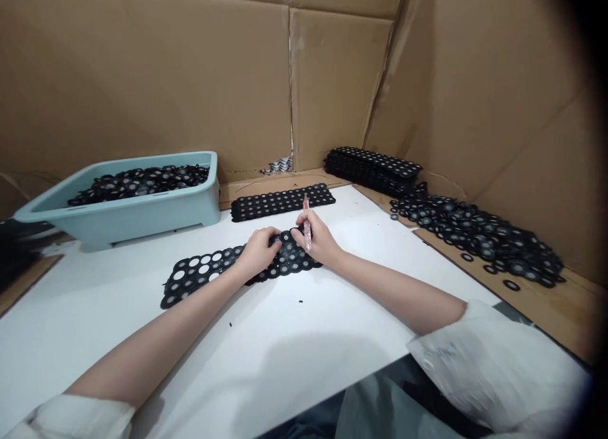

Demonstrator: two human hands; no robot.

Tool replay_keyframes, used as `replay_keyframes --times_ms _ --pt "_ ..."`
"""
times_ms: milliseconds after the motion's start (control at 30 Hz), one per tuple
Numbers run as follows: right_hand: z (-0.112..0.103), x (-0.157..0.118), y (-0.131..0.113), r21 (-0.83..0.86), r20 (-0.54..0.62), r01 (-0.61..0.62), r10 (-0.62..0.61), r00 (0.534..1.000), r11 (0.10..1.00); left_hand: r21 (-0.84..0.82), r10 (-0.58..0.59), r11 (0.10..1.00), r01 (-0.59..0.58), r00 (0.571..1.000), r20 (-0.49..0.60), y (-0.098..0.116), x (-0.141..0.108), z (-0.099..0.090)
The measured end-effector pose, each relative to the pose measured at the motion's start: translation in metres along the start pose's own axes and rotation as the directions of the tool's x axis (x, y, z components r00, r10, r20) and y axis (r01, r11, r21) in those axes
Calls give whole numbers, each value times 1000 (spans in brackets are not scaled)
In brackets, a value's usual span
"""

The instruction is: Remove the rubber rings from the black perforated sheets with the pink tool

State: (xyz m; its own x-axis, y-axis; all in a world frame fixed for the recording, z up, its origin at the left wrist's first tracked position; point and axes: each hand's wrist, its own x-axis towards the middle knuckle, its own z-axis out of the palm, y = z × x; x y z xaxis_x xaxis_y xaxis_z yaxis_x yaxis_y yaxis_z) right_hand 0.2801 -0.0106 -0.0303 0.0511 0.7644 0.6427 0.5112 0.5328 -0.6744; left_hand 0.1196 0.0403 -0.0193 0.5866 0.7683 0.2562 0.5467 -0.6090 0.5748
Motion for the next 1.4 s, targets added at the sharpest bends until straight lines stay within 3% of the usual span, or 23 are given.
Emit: replay_keyframes --times_ms 100,233,367,467,633,1000,1100,1267,1400 --pt "-6 -1 -7 113 -12 -19 21 1000 993 -65 3 998 -2 1000 15 -6 1 -2" --pt "-16 6 -10 330 -35 -147 167 985 933 -125 -24 992 25 1000 14 -7 -1 -3" --pt "-24 15 -6 455 99 -272 255 962 848 -159 -39 986 41 999 14 -4 -1 -3" --pt "-26 16 -5 437 188 -342 288 939 832 -182 -29 983 31 999 13 -5 -2 -3" --pt "-24 10 -5 349 183 -435 394 901 830 -201 -44 979 44 999 4 -8 -1 -1" --pt "-24 8 -3 300 317 -564 478 819 769 -242 -84 967 83 996 3 -9 0 0" --pt "-23 7 -8 341 381 -557 430 819 758 -252 -103 963 96 995 -14 -7 -1 -1" --pt "-24 7 -19 172 386 -379 291 875 909 -277 -129 954 116 991 -30 -1 -3 -3" --pt "-27 9 -21 81 386 -317 264 884 945 -293 -141 947 127 990 -27 1 -3 -3"
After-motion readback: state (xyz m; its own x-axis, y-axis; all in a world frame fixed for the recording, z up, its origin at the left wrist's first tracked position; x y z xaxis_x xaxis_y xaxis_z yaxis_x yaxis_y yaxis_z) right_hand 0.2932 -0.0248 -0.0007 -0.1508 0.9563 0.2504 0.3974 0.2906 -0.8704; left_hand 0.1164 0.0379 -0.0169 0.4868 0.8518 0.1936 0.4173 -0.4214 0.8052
